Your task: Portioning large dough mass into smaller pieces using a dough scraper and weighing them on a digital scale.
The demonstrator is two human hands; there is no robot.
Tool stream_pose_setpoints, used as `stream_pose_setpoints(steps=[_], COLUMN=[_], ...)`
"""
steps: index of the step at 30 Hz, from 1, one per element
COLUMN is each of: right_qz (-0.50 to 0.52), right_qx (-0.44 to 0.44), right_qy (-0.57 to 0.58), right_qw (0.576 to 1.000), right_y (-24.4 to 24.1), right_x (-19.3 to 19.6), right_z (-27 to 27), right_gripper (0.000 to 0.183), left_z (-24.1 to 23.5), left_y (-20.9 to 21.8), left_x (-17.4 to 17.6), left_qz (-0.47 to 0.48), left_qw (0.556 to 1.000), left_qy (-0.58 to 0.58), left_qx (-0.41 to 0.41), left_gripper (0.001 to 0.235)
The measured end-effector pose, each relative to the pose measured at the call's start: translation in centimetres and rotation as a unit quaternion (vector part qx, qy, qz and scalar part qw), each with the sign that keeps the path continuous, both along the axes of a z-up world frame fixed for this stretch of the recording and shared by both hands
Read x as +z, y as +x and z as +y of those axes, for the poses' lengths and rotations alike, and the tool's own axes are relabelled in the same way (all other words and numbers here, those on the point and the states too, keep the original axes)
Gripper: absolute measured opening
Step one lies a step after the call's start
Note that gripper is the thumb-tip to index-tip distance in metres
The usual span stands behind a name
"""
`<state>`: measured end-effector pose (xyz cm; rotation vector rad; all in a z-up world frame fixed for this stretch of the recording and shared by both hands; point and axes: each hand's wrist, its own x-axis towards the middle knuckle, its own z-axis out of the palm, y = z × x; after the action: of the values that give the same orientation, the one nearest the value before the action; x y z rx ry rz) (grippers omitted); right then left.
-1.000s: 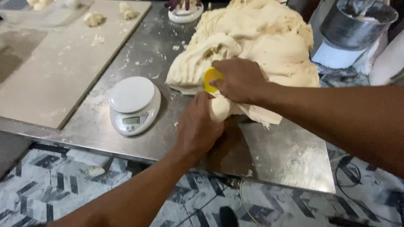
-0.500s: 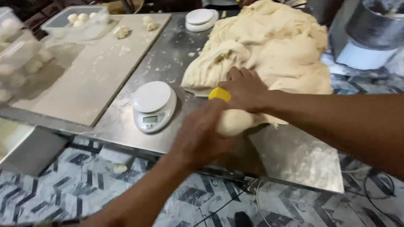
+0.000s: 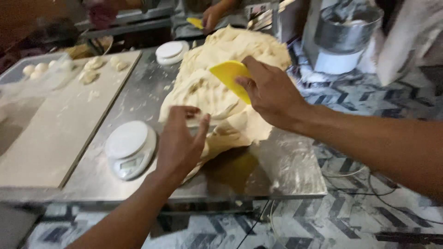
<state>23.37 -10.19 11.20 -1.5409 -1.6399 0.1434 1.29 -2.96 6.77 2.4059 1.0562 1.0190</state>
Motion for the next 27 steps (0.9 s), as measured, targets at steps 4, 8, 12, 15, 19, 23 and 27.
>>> stream_pose_setpoints(steps=[4,8,12,15,19,23,27], right_qz=[-0.151,-0.200,-0.250,-0.245,-0.233,-0.244,-0.254], right_qx=[-0.014,0.071,0.019,0.010,0.029,0.020,0.042], right_qy=[0.045,-0.128,-0.178,-0.138,-0.124,-0.153,-0.125], right_qw=[0.987,0.969,0.952,0.960,0.964,0.957,0.958], right_y=[5.0,6.8,4.5,5.2,4.2,3.8,3.3], right_x=[1.2,-0.9,-1.5,-4.3,-4.0,-4.2,-4.7], right_z=[0.8,2.1,1.5,3.3,3.3,3.1,3.8], right_gripper=[0.031,0.037,0.034,0.041,0.044,0.037,0.036], left_z=[2.0,1.1,1.2,-1.0,-1.4,-2.0,-2.3], left_y=[6.2,9.6,9.6,8.4,8.3,8.1,7.4], left_x=[-0.2,0.5,-3.7,-4.0,-4.5,-3.9,-4.6], left_qz=[0.208,0.335,0.188,0.158,0.159,0.138,0.073], left_qw=[0.959,0.923,0.979,0.987,0.987,0.989,0.994], left_qy=[-0.191,-0.142,-0.055,-0.003,-0.005,-0.044,-0.001], left_qx=[-0.003,-0.127,-0.064,-0.029,-0.027,-0.031,-0.078], left_gripper=[0.060,0.063,0.076,0.069,0.059,0.055,0.045])
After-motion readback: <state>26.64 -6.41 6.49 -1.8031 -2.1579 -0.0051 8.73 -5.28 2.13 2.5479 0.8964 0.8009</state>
